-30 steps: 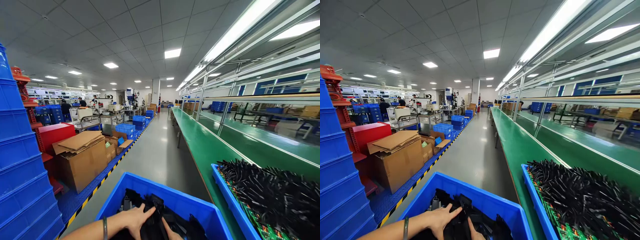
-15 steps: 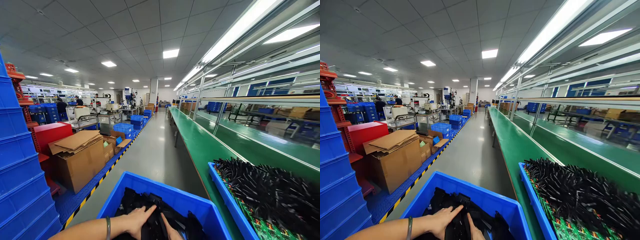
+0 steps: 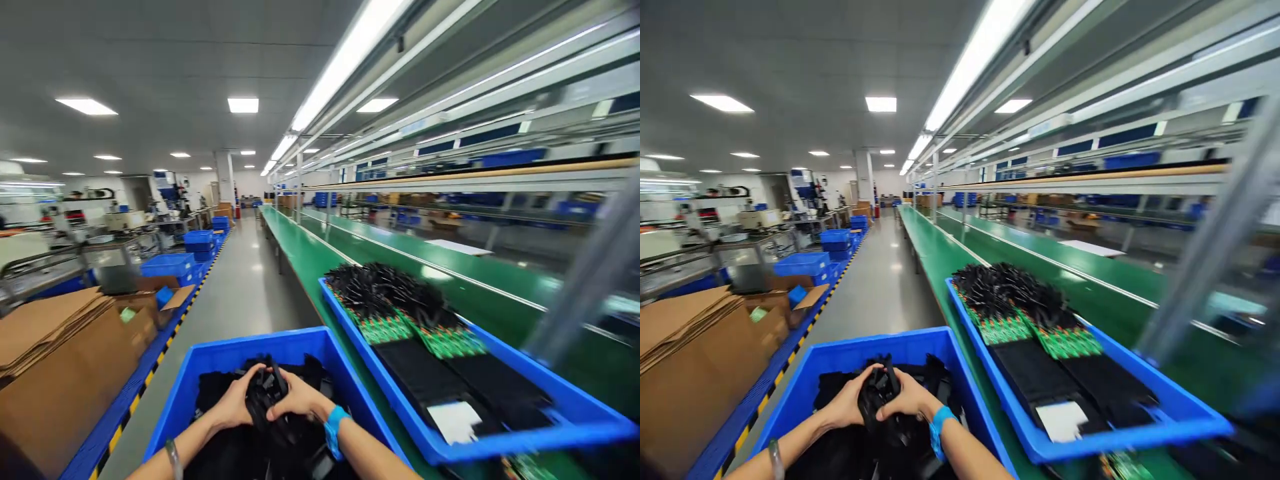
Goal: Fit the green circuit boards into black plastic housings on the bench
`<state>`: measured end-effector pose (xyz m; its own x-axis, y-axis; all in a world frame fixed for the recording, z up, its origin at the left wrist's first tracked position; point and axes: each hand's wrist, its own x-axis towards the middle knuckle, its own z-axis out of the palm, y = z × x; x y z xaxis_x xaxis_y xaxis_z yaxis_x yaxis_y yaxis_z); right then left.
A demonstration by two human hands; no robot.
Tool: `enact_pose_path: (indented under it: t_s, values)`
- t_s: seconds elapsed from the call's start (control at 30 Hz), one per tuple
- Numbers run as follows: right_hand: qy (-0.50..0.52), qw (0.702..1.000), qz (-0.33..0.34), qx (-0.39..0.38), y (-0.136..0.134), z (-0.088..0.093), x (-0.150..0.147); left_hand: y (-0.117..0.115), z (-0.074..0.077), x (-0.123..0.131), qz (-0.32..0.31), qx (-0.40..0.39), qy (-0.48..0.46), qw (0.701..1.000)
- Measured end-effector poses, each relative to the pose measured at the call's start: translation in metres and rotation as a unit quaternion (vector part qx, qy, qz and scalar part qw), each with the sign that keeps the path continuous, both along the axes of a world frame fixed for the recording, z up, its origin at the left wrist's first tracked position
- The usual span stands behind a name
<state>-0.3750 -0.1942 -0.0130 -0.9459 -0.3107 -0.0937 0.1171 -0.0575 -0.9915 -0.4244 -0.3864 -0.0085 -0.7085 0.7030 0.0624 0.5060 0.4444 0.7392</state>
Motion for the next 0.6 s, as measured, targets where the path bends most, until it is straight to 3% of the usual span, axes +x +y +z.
enact_pose_path:
  t_s: [0.23,0.33,0.47,0.6]
  values:
    - [0.067,0.989,-0.124,0.034,0.019,0.045,0.043,0.034,0.064,0.017,-0.069,-0.01,0.077,0.995]
    - [0.083,0.979,-0.178,0.058,0.039,0.072,0.072,0.064,0.089,0.014,-0.113,-0.022,0.118,0.986]
    - [0.141,0.954,-0.261,0.038,0.091,0.111,0.128,0.143,0.125,0.026,-0.179,-0.023,0.158,0.971]
    - [0.195,0.899,-0.383,0.087,0.154,0.126,0.224,0.242,0.151,0.098,-0.318,0.002,0.181,0.931]
